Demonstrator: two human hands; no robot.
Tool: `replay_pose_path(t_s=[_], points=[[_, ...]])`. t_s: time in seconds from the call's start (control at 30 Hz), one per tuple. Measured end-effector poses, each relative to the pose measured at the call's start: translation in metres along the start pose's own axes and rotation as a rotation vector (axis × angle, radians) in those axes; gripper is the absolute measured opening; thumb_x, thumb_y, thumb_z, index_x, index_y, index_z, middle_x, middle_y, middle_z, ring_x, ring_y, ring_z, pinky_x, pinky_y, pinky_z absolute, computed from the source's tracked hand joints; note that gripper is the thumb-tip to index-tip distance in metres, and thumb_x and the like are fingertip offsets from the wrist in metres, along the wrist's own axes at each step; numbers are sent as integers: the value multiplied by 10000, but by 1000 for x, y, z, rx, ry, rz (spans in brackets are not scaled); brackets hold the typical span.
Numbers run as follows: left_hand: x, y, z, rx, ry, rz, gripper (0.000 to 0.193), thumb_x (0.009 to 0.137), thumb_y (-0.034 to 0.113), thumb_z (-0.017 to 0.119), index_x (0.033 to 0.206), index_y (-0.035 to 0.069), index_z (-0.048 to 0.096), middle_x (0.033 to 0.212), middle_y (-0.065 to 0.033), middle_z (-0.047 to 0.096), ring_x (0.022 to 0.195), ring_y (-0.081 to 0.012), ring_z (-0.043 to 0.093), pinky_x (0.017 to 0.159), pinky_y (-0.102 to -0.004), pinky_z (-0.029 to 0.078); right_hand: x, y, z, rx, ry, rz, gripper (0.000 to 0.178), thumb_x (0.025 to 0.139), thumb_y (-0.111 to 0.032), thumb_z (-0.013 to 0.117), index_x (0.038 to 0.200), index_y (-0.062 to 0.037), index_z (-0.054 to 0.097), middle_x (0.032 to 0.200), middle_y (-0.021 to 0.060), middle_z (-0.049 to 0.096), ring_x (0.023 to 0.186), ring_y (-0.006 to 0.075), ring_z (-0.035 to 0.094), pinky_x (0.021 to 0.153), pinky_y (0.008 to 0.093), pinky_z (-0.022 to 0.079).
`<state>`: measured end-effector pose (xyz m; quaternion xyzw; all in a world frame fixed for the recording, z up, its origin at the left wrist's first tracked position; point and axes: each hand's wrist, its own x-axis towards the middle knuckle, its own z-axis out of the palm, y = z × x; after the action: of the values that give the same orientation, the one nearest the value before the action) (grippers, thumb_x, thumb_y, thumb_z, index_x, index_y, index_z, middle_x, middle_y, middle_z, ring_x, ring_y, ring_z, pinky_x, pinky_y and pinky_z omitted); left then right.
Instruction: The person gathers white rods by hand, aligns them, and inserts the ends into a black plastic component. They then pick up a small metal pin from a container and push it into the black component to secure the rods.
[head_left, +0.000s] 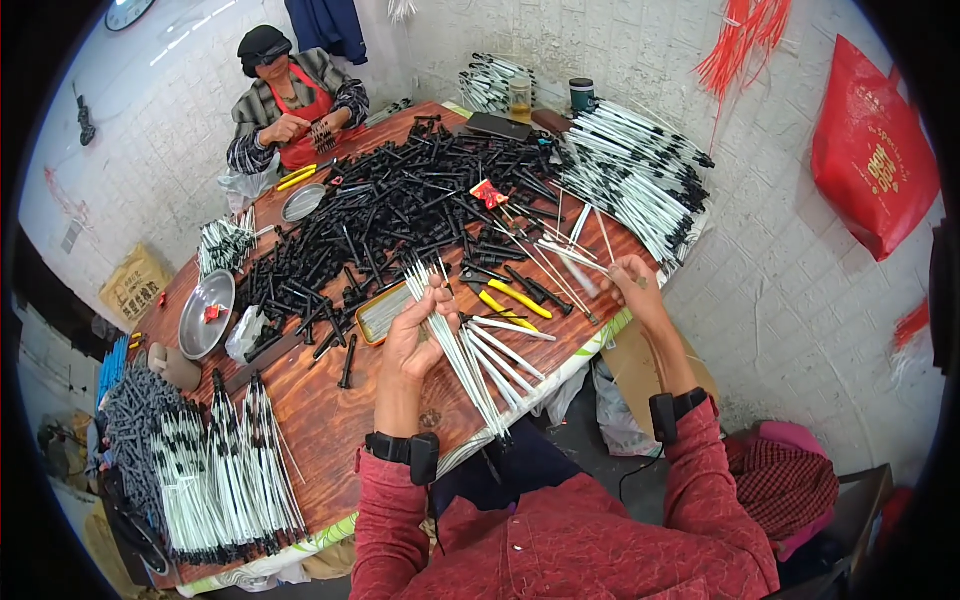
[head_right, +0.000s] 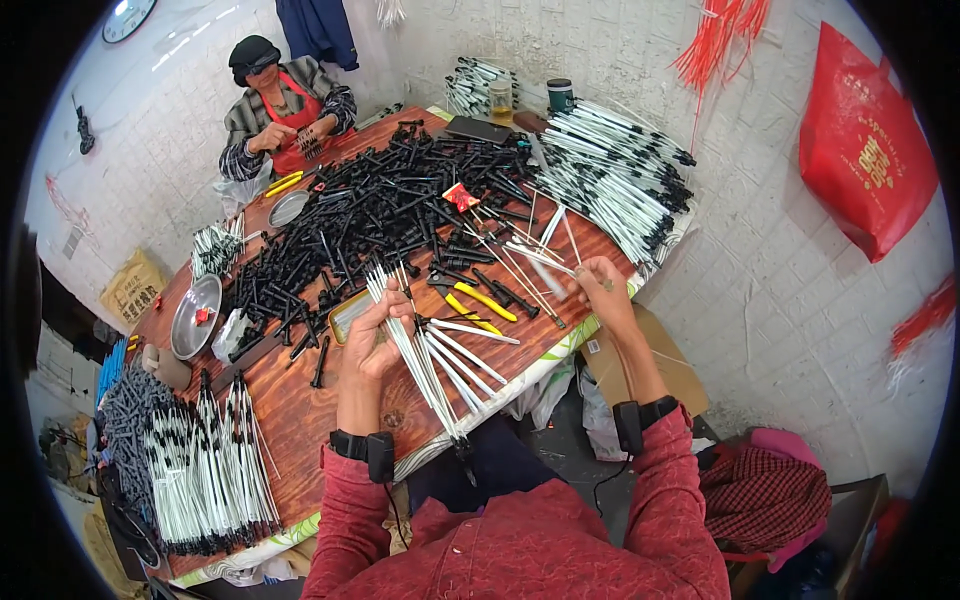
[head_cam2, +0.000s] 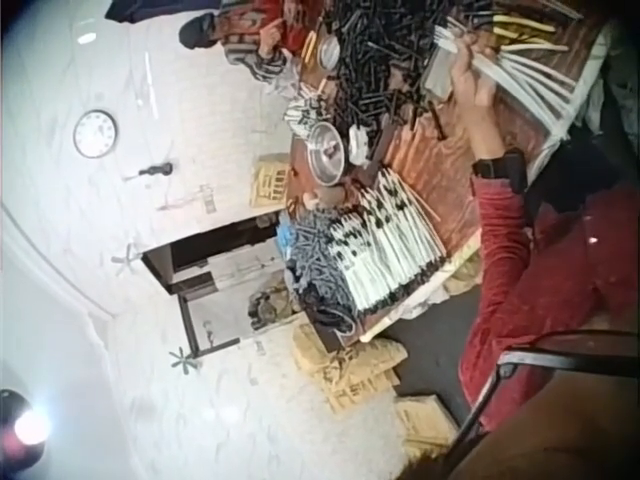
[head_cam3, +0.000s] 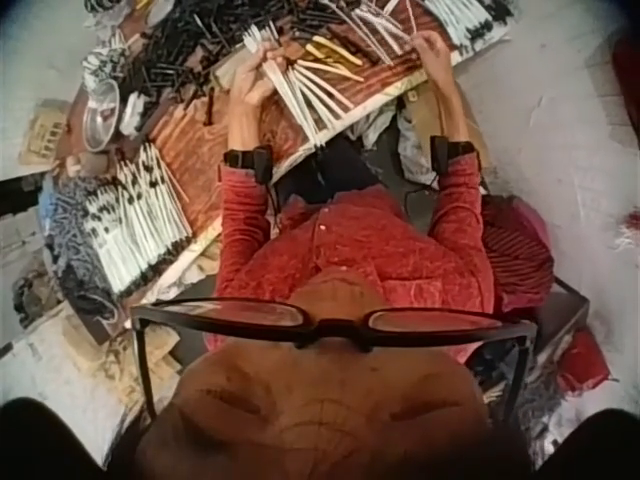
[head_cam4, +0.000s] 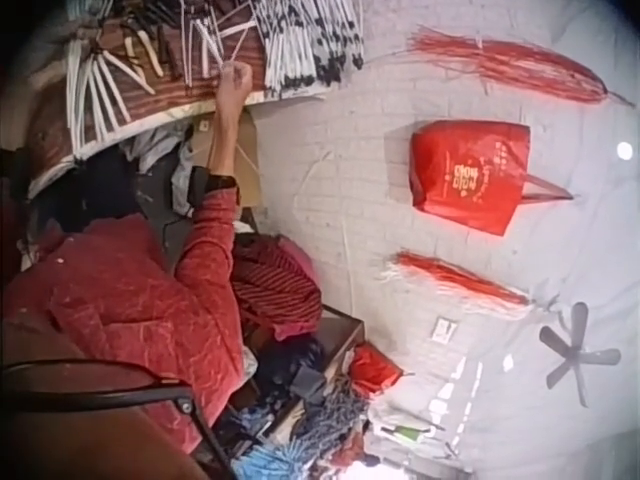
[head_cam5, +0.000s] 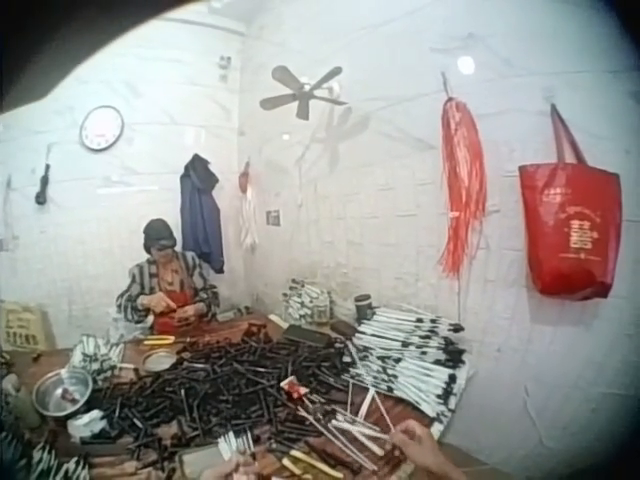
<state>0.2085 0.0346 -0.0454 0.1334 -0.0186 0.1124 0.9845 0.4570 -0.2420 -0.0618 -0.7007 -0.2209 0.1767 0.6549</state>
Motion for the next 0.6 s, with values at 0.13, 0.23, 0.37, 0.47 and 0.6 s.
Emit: replay_pose_path(t_s=[0.13,0.23,0.37,0.47,0.6], points=[[4,0,-2,21,-4,8,194,1003,60,550,1195,40,568,960,-49,593,854,-156,604,827,-349,601,4,9,3,-45,-65,-161,139,1013,-203,542,1023,-66,553,782,15,669,648,46,554,578,221,438],[3,0,-2,35,-6,9,190,1003,67,555,1190,40,569,955,-50,594,853,-157,606,825,-349,602,5,-4,3,24,31,3,140,997,-198,581,1011,-60,560,824,40,677,659,144,597,609,288,475],[1,-1,-1,52,2,16,185,1002,74,562,1184,40,572,952,-50,595,852,-159,609,821,-351,605,11,5,5,-920,351,-299,196,947,-204,644,1039,-54,556,824,85,671,683,288,616,650,392,498],[3,-1,0,46,21,13,182,1002,77,564,1179,40,574,951,-51,596,852,-162,610,818,-352,607,8,0,9,-1021,485,-655,214,910,-227,673,1010,-60,582,813,111,665,707,354,618,664,448,493],[2,-1,1,78,-8,8,184,1001,78,566,1181,40,579,956,-54,601,856,-164,612,819,-352,608,-9,3,32,-999,239,-727,224,857,-258,714,922,-62,626,802,133,668,721,354,642,662,456,494]])
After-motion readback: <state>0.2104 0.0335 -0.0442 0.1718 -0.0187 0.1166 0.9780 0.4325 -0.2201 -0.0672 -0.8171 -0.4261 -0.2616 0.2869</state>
